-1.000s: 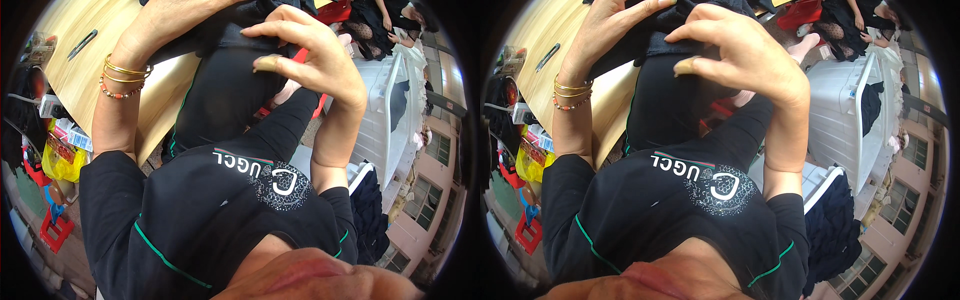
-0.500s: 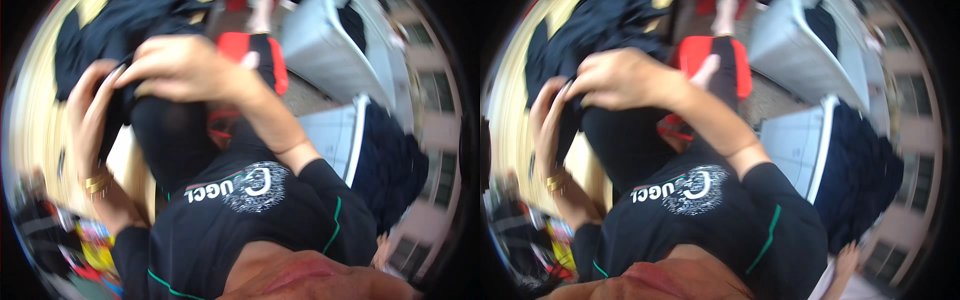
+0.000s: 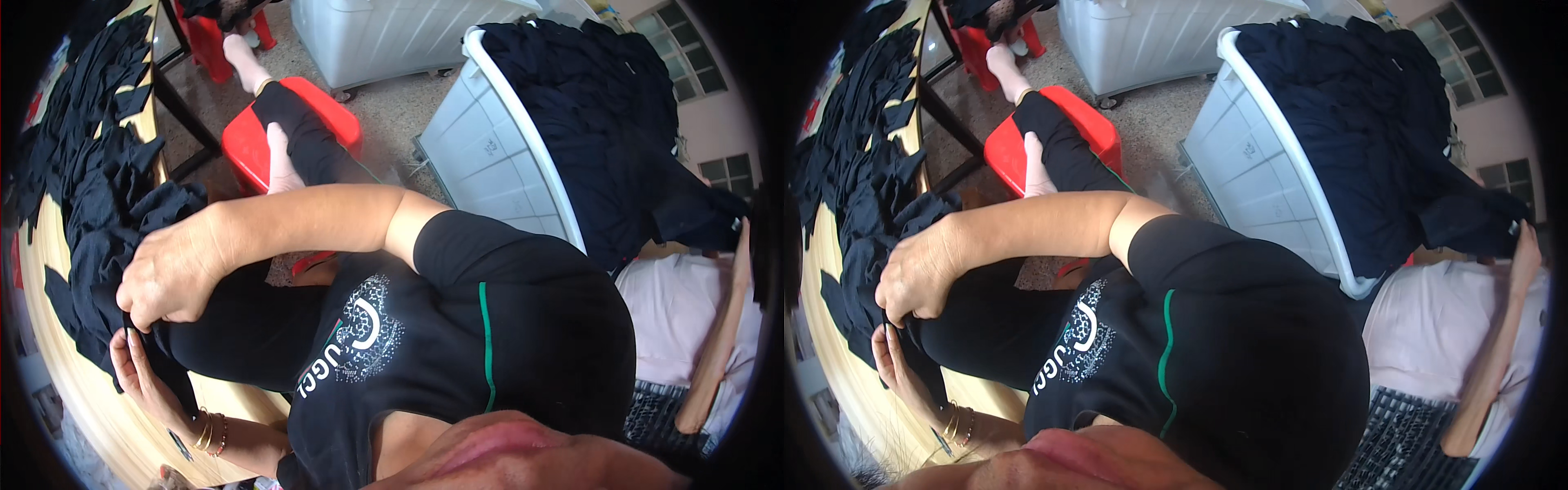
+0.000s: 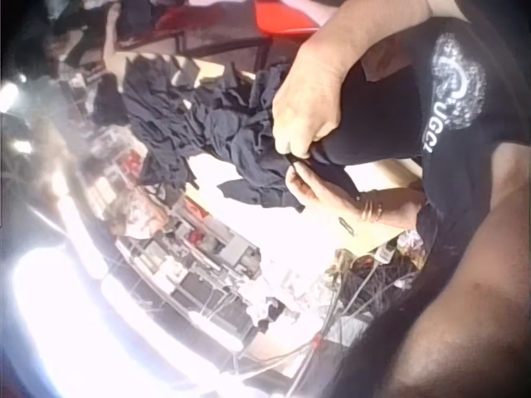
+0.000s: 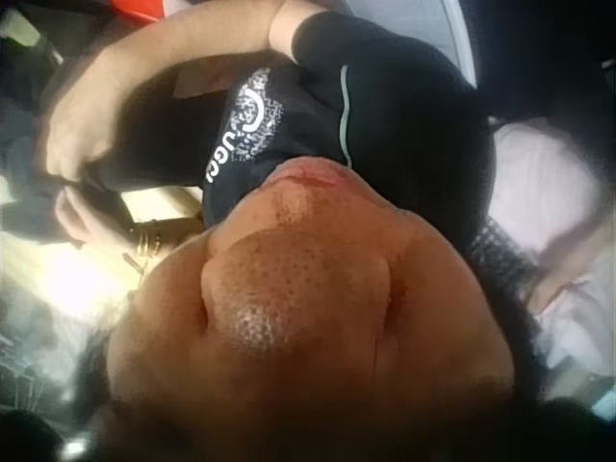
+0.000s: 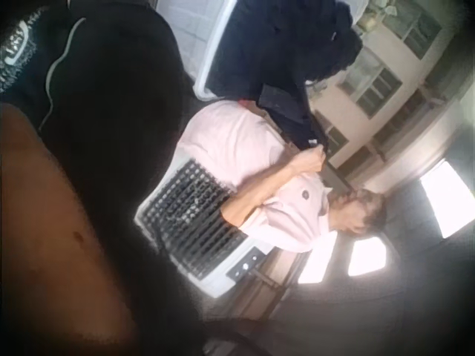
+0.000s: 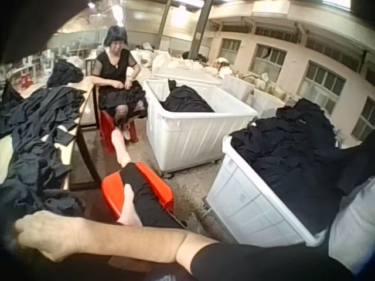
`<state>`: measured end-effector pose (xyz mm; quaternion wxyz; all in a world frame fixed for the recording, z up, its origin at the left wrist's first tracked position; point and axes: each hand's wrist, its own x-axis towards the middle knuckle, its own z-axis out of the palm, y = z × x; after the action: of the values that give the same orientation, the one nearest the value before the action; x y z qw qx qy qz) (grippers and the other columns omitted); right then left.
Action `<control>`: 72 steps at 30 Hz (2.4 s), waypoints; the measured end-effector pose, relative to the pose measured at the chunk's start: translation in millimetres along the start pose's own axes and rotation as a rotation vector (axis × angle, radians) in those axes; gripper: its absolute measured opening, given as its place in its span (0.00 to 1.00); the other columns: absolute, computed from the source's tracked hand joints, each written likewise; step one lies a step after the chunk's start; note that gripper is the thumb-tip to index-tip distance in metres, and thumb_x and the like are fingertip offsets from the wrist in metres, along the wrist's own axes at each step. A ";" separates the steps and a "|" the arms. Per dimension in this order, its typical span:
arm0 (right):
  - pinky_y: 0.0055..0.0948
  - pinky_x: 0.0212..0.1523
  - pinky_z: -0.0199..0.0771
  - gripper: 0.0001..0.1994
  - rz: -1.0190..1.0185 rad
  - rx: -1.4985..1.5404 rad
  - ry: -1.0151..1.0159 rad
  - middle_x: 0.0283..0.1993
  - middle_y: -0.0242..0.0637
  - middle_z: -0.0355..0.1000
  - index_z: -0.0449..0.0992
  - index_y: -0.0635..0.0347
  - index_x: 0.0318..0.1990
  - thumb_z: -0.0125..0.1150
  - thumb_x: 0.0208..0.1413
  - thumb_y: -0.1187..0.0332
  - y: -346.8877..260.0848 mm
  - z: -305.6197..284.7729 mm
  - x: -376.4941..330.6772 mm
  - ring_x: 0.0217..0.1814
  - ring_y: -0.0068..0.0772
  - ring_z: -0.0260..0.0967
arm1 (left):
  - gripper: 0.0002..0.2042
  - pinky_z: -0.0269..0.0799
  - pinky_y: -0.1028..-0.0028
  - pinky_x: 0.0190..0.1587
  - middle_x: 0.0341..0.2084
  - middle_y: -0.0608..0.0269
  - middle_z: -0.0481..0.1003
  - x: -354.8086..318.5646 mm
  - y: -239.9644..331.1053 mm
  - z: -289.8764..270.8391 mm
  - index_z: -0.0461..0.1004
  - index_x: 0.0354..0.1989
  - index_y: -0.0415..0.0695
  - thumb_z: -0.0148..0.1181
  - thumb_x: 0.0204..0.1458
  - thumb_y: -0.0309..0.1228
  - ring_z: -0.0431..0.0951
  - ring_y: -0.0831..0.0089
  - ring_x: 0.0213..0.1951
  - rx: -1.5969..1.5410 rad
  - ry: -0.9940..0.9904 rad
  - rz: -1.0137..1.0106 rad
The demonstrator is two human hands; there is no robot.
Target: The recorder is inspecting black garments and trimming loose threads using a pair of nippers.
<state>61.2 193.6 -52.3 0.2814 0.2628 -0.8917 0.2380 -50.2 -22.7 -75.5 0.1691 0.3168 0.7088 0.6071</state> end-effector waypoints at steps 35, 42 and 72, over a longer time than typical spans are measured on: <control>0.19 0.26 0.69 0.17 -0.081 0.052 0.297 0.45 0.35 0.72 0.86 0.58 0.39 0.74 0.37 0.81 -38.4 -22.0 11.5 0.28 0.20 0.69 | 0.09 0.72 0.82 0.48 0.38 0.67 0.81 -25.5 53.5 20.9 0.80 0.43 0.39 0.64 0.58 0.30 0.79 0.83 0.42 -0.639 -0.043 0.084; 0.23 0.24 0.75 0.12 -0.346 -0.147 0.405 0.30 0.37 0.76 0.83 0.61 0.33 0.71 0.36 0.81 -33.1 -19.3 21.0 0.26 0.30 0.76 | 0.04 0.71 0.80 0.40 0.33 0.63 0.74 -28.8 67.8 26.5 0.77 0.39 0.34 0.61 0.57 0.22 0.76 0.77 0.37 0.292 0.148 0.493; 0.23 0.28 0.76 0.12 -0.245 -0.184 0.379 0.32 0.34 0.76 0.83 0.59 0.33 0.72 0.37 0.83 -20.1 -18.6 5.5 0.28 0.28 0.75 | 0.05 0.72 0.84 0.38 0.31 0.70 0.77 -28.7 75.2 37.4 0.77 0.40 0.34 0.61 0.58 0.21 0.74 0.86 0.34 -0.167 0.071 0.074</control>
<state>76.5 187.3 -29.8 0.4932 0.2930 -0.8024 0.1647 12.7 -8.7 -14.5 0.1473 0.3057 0.6490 0.6809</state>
